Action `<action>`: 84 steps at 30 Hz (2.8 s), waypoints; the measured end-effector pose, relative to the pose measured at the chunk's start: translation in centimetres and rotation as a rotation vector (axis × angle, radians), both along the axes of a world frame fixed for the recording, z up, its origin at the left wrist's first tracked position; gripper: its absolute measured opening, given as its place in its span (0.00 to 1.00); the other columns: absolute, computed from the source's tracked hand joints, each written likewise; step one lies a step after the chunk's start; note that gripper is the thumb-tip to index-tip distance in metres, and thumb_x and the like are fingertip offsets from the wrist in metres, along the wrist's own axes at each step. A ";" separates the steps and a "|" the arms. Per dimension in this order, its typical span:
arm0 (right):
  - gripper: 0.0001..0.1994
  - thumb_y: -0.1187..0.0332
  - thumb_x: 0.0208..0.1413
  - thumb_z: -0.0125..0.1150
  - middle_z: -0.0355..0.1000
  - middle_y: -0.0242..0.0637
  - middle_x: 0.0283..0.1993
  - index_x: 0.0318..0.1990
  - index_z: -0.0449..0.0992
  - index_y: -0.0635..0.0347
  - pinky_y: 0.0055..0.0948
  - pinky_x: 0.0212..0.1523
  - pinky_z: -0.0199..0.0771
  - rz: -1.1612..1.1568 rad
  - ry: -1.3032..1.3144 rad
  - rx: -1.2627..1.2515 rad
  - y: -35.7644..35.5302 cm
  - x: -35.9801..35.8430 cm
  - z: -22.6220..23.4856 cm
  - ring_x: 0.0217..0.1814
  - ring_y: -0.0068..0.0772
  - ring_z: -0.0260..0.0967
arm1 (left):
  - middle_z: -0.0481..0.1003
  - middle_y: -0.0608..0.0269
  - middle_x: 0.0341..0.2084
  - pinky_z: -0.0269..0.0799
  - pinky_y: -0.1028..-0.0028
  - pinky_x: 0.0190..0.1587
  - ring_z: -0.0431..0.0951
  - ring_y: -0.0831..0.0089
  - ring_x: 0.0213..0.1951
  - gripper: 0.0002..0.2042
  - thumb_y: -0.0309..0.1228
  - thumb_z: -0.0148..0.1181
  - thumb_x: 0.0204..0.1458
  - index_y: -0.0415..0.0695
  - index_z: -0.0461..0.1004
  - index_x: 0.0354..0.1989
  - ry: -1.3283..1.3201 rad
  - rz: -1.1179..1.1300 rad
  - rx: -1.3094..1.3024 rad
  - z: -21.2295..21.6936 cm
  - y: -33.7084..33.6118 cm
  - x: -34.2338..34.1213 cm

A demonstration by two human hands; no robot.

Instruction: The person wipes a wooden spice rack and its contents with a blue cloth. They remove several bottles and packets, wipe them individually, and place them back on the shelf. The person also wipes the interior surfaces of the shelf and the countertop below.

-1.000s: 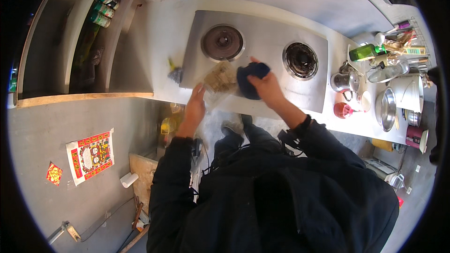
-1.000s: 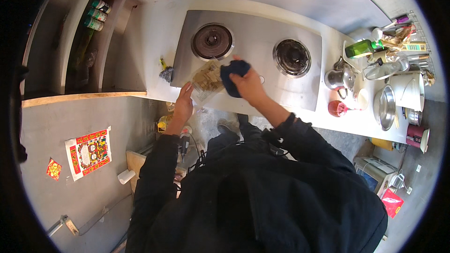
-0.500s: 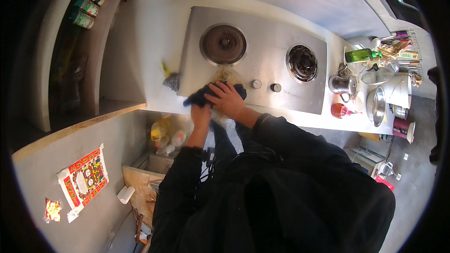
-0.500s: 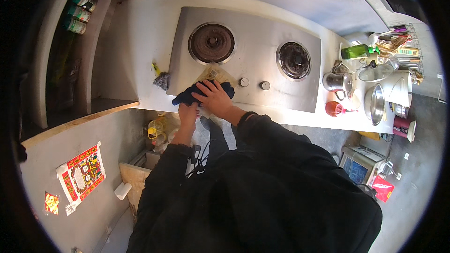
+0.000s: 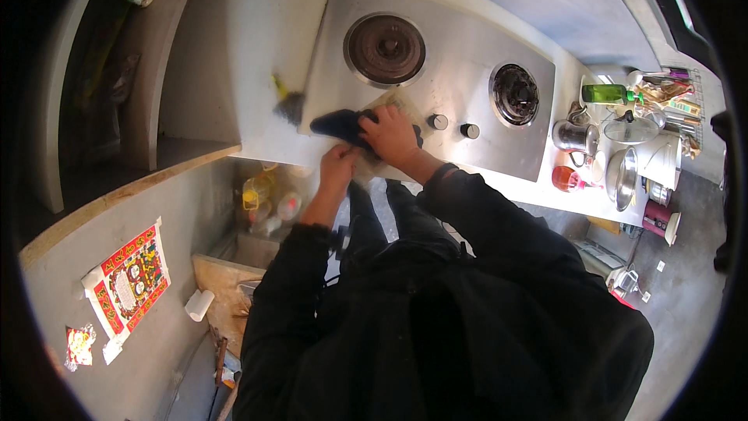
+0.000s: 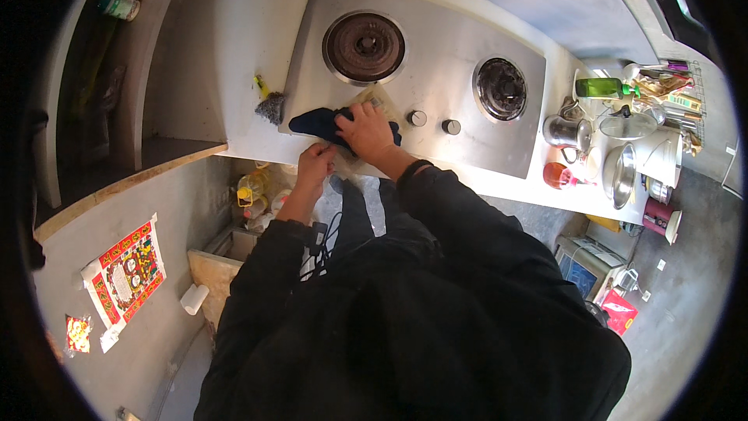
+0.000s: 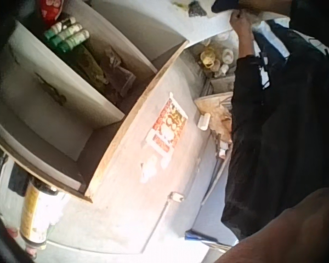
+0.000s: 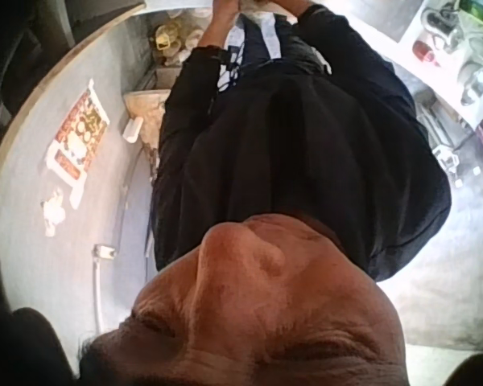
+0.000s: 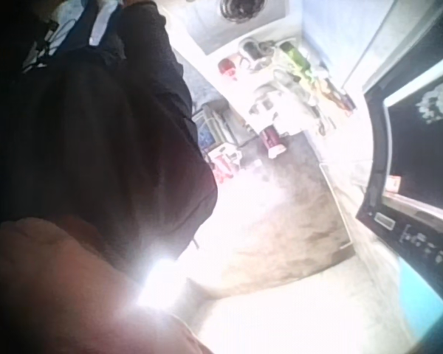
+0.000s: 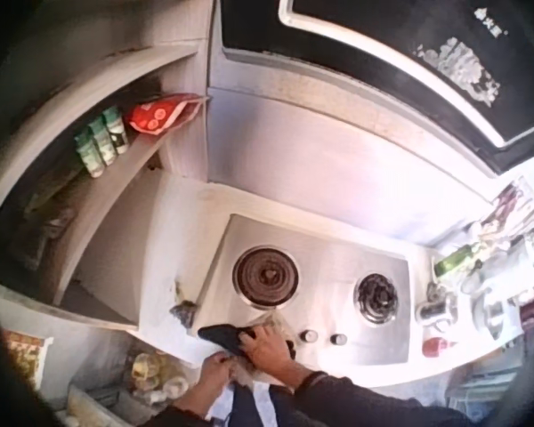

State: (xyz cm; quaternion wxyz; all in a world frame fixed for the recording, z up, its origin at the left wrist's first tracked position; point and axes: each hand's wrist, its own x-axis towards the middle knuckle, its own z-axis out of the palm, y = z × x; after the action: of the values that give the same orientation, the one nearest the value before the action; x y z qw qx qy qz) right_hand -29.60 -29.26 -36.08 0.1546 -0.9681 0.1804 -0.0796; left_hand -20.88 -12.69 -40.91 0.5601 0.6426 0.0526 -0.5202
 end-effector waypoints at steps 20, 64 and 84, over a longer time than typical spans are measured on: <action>0.20 0.60 0.62 0.62 0.69 0.43 0.44 0.62 0.79 0.32 0.48 0.46 0.74 -0.005 0.044 0.049 4.9 1.9 1.2 0.48 0.51 0.71 | 0.80 0.65 0.39 0.80 0.73 0.36 0.80 0.76 0.35 0.07 0.22 0.59 0.63 0.40 0.80 0.46 -0.023 0.090 -0.061 -0.5 0.4 0.6; 0.18 0.62 0.63 0.64 0.78 0.48 0.45 0.59 0.78 0.50 0.52 0.43 0.80 -0.303 0.197 0.210 -3.6 -10.1 8.7 0.43 0.57 0.79 | 0.83 0.60 0.43 0.83 0.71 0.34 0.84 0.71 0.36 0.14 0.28 0.60 0.67 0.41 0.78 0.58 0.096 0.110 -0.157 3.2 2.2 2.9; 0.18 0.65 0.70 0.62 0.80 0.37 0.51 0.62 0.77 0.66 0.29 0.54 0.77 -0.161 -0.303 1.165 -6.9 -5.3 19.8 0.52 0.26 0.76 | 0.81 0.70 0.42 0.74 0.79 0.39 0.78 0.81 0.38 0.07 0.26 0.57 0.70 0.46 0.76 0.53 -0.499 0.607 -0.623 32.7 6.1 10.3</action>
State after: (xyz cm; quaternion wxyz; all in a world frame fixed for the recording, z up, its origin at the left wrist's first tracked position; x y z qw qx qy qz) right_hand -34.87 -36.14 -16.29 0.6763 -0.6856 0.2429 -0.1159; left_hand -10.62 -6.60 -8.18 0.8471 0.5053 -0.0563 -0.1549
